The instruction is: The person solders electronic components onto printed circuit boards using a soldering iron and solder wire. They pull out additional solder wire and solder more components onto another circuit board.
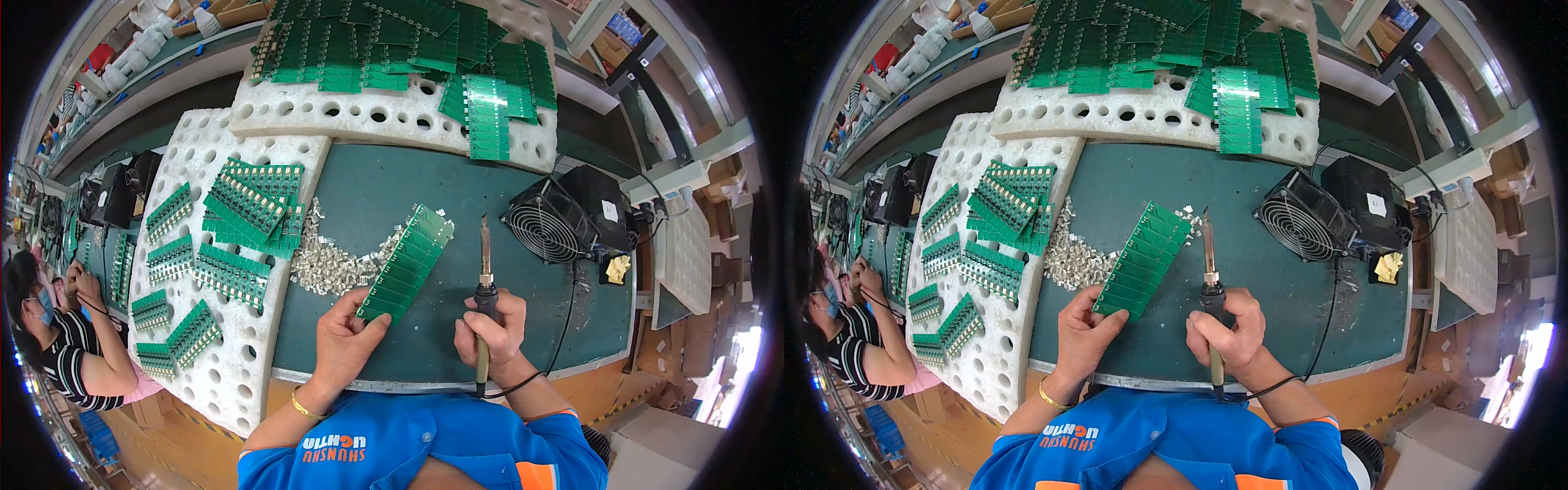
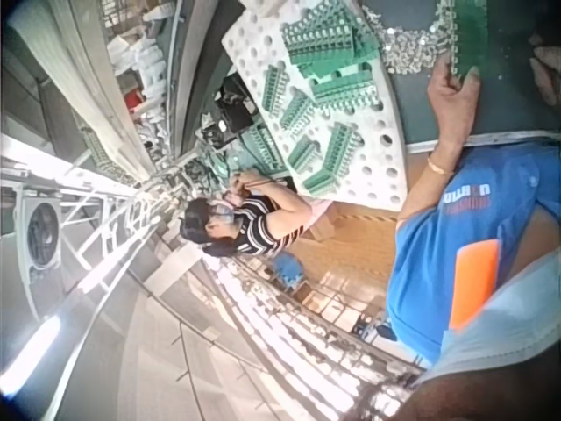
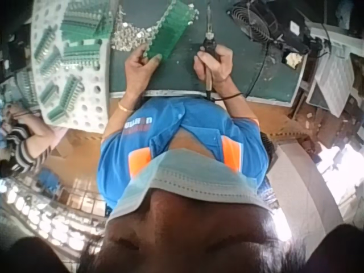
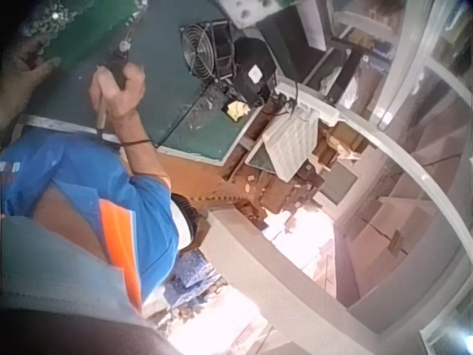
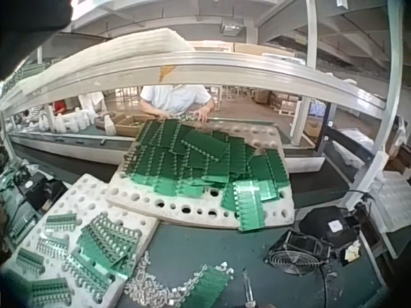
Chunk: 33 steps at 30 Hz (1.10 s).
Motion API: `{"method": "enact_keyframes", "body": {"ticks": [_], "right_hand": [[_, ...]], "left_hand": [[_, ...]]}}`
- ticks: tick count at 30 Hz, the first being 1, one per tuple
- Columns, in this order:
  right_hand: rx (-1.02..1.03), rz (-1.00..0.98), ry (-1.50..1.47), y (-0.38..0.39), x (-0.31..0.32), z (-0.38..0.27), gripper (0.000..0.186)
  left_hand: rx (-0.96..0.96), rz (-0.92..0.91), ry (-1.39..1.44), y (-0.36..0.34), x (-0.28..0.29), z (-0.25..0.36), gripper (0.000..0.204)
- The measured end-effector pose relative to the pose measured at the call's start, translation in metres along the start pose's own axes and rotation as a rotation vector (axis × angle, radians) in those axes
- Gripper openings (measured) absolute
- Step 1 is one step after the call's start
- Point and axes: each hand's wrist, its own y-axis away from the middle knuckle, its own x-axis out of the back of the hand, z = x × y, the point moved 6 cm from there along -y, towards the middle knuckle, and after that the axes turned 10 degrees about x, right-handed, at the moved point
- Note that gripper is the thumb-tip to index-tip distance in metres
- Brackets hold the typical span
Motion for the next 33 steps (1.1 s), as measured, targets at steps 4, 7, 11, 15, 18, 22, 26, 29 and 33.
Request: {"method": "enact_keyframes", "body": {"ticks": [4, 7, 11, 15, 18, 22, 26, 29, 33], "right_hand": [[0.009, -0.010, -0.021, -0.0001, 0.0000, 0.0003, 0.031], [0.023, -0.008, -0.021, -0.0004, 0.0005, 0.0006, 0.031], [0.024, -0.016, -0.007, 0.0001, -0.0001, 0.0011, 0.031], [0.029, 0.004, -0.028, 0.0016, -0.0002, 0.0018, 0.031], [0.034, 0.013, -0.027, 0.0021, -0.0011, 0.0018, 0.032], [0.026, 0.010, -0.030, 0.0033, -0.0003, 0.0015, 0.034], [0.033, 0.010, -0.035, 0.0021, -0.0010, 0.0019, 0.035], [0.038, 0.014, -0.033, 0.0015, -0.0005, 0.0011, 0.035], [0.041, 0.025, -0.030, 0.0016, -0.0007, 0.0015, 0.034]], "left_hand": [[-0.006, -0.022, 0.005, -0.0017, -0.0004, -0.0027, 0.032], [-0.005, -0.024, 0.011, -0.0026, 0.0009, -0.0058, 0.032], [0.004, -0.029, 0.024, -0.0028, -0.0012, -0.0035, 0.031], [-0.006, -0.036, 0.031, -0.0031, -0.0007, -0.0046, 0.031], [0.000, -0.041, 0.034, -0.0025, -0.0004, -0.0039, 0.031], [-0.012, -0.042, 0.046, -0.0029, -0.0013, -0.0046, 0.031], [-0.002, -0.037, 0.067, -0.0039, -0.0003, -0.0077, 0.031], [-0.011, -0.044, 0.043, -0.0036, 0.0009, -0.0090, 0.031], [-0.019, -0.041, 0.041, -0.0039, -0.0004, -0.0070, 0.031]]}}
